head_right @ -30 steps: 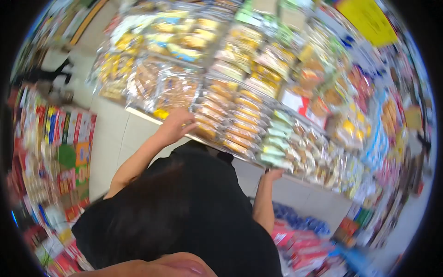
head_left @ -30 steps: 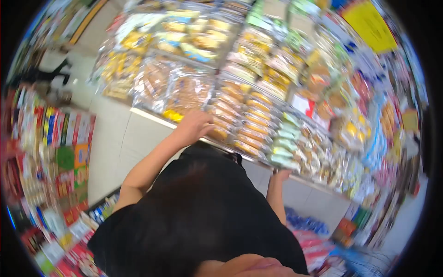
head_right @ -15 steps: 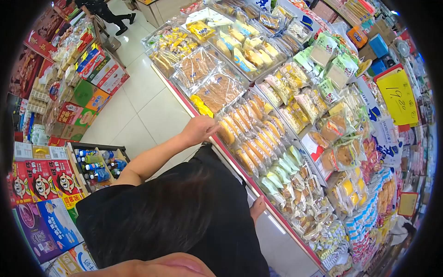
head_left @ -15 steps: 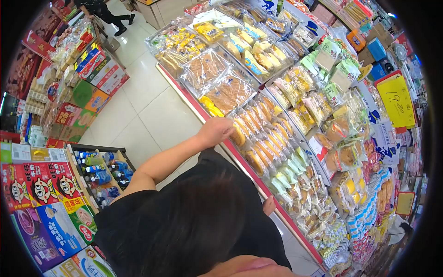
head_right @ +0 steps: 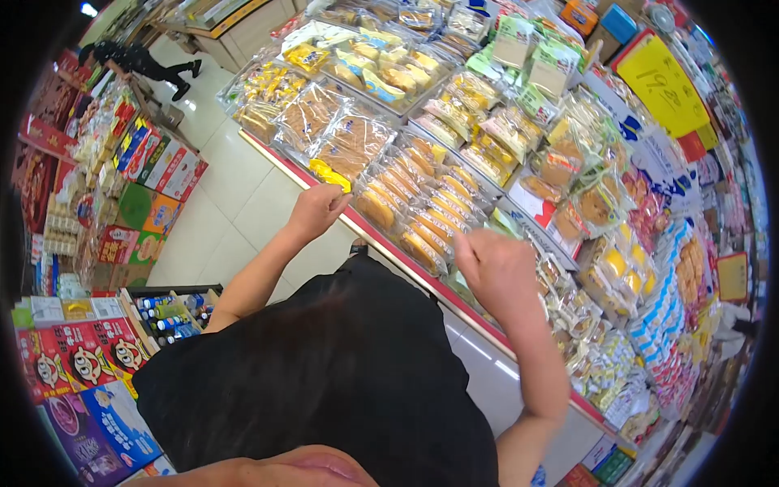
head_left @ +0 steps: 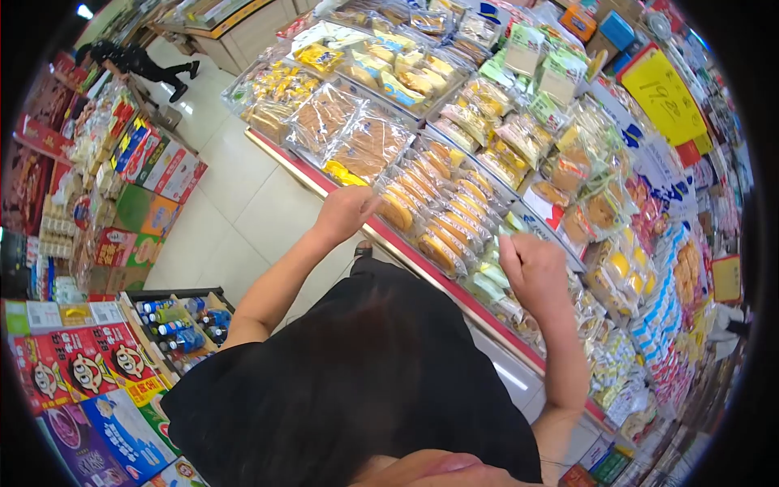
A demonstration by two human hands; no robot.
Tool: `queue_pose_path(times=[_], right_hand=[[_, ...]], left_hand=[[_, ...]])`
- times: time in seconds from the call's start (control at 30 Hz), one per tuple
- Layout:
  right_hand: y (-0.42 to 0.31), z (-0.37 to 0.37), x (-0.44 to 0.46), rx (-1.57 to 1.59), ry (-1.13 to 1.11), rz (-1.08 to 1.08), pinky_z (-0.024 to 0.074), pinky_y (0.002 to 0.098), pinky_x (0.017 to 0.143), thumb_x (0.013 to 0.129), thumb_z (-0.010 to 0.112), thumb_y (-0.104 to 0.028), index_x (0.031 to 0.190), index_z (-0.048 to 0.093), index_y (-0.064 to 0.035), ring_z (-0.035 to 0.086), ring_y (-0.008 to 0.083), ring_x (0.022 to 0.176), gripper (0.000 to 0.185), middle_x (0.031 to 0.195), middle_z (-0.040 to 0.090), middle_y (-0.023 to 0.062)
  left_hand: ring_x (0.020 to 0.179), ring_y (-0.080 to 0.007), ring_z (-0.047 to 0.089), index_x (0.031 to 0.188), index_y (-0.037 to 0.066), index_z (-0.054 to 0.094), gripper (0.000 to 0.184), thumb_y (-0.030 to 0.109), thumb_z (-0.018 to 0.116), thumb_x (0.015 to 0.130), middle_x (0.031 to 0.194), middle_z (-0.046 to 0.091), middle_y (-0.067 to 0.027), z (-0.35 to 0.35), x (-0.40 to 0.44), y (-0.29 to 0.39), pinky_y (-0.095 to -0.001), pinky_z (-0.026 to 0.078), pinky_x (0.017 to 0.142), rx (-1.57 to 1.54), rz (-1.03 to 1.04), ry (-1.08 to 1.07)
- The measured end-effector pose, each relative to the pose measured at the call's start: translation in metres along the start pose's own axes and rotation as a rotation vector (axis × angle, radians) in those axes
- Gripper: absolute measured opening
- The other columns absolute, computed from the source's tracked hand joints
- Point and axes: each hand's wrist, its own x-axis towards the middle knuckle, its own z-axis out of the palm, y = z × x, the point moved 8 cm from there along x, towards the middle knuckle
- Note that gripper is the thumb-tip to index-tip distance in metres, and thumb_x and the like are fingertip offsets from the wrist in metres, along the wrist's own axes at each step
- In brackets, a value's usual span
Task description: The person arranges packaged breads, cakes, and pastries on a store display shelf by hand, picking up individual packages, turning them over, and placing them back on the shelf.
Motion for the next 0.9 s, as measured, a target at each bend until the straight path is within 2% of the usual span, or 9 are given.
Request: queue_pose_path(times=[0.1,0.13,0.2,0.27,0.3,0.33,0.4,0.6,0.9], right_hand=[[-0.067,-0.030,0.031,-0.054,-0.023,-0.204,0.0442,0.0378,0.045,0.084,0.058,-0.019,0.062,0.056,-0.0069,0.057,0.0281,0.051,0.025,0.058,0.056,0.0093],[-0.096,-0.036,0.038,-0.106,-0.140,-0.345,0.0463,0.0361,0.047,0.079,0.058,-0.015,0.064,0.060,-0.0096,0.060,0.0260,0.055,0.016,0.063,0.059,0.0061],[-0.145,-0.048,0.039,-0.018,-0.154,-0.618,0.0410,0.0372,0.047,0.078,0.059,-0.017,0.066,0.056,-0.0094,0.058,0.0217,0.059,0.014,0.066,0.055,0.0046],[-0.175,-0.052,0.052,0.072,-0.380,-0.427,0.0422,0.0363,0.050,0.076,0.061,-0.016,0.074,0.060,-0.0085,0.058,0.0219,0.063,0.008,0.068,0.054,0.0047],[-0.183,-0.051,0.054,0.090,-0.386,-0.443,0.0418,0.0360,0.050,0.075,0.061,-0.016,0.074,0.060,-0.0086,0.058,0.0217,0.063,0.008,0.068,0.053,0.0046],[-0.193,-0.048,0.052,0.093,-0.368,-0.482,0.0414,0.0357,0.049,0.075,0.061,-0.016,0.073,0.059,-0.0087,0.057,0.0214,0.063,0.007,0.068,0.053,0.0045],[-0.203,-0.041,0.048,0.088,-0.312,-0.552,0.0405,0.0351,0.049,0.075,0.061,-0.015,0.072,0.058,-0.0089,0.056,0.0210,0.063,0.007,0.067,0.051,0.0043],[-0.213,-0.026,0.042,0.059,-0.228,-0.593,0.0381,0.0334,0.048,0.073,0.060,-0.013,0.070,0.055,-0.0095,0.053,0.0196,0.061,0.007,0.066,0.048,0.0036],[-0.208,-0.025,0.042,-0.003,-0.177,-0.585,0.0344,0.0308,0.047,0.070,0.059,-0.010,0.066,0.049,-0.0104,0.047,0.0175,0.059,0.011,0.065,0.042,0.0026]], left_hand=[[0.055,-0.0290,0.052,0.062,0.005,0.046,0.031,0.018,0.066,0.081,0.059,0.049,-0.0120,0.004,-0.003,-0.003,-0.0409,0.038,0.050,0.001,-0.024,-0.028],[0.058,-0.0318,0.052,0.064,0.005,0.047,0.029,0.019,0.064,0.082,0.061,0.051,-0.0132,0.006,-0.005,-0.005,-0.0418,0.039,0.052,-0.041,-0.054,-0.065],[0.061,-0.0345,0.053,0.066,0.004,0.048,0.027,0.020,0.062,0.083,0.062,0.052,-0.0145,0.001,-0.004,0.009,-0.0426,0.040,0.054,-0.078,-0.086,-0.135],[0.059,-0.0344,0.051,0.065,0.004,0.047,0.029,0.020,0.064,0.083,0.061,0.050,-0.0151,-0.020,0.003,0.055,-0.0420,0.039,0.053,0.108,0.035,-0.155],[0.049,-0.0231,0.044,0.062,0.004,0.045,0.035,0.023,0.068,0.081,0.055,0.045,-0.0094,0.023,-0.021,-0.031,-0.0382,0.035,0.048,0.121,-0.339,-0.204],[0.049,-0.0231,0.044,0.062,0.004,0.045,0.035,0.023,0.068,0.081,0.055,0.045,-0.0094,0.022,-0.024,-0.034,-0.0382,0.035,0.048,0.122,-0.365,-0.214],[0.058,-0.0343,0.050,0.065,0.004,0.046,0.030,0.019,0.065,0.083,0.061,0.049,-0.0153,0.011,-0.024,-0.018,-0.0418,0.039,0.052,0.003,-0.194,-0.128],[0.059,-0.0354,0.051,0.067,0.002,0.047,0.030,0.020,0.065,0.082,0.061,0.050,-0.0151,0.018,-0.036,-0.028,-0.0417,0.040,0.052,0.007,-0.260,-0.153],[0.061,-0.0335,0.055,0.068,0.004,0.050,0.026,0.021,0.064,0.082,0.064,0.054,-0.0133,0.016,-0.037,-0.026,-0.0412,0.042,0.054,0.011,-0.167,-0.099]])
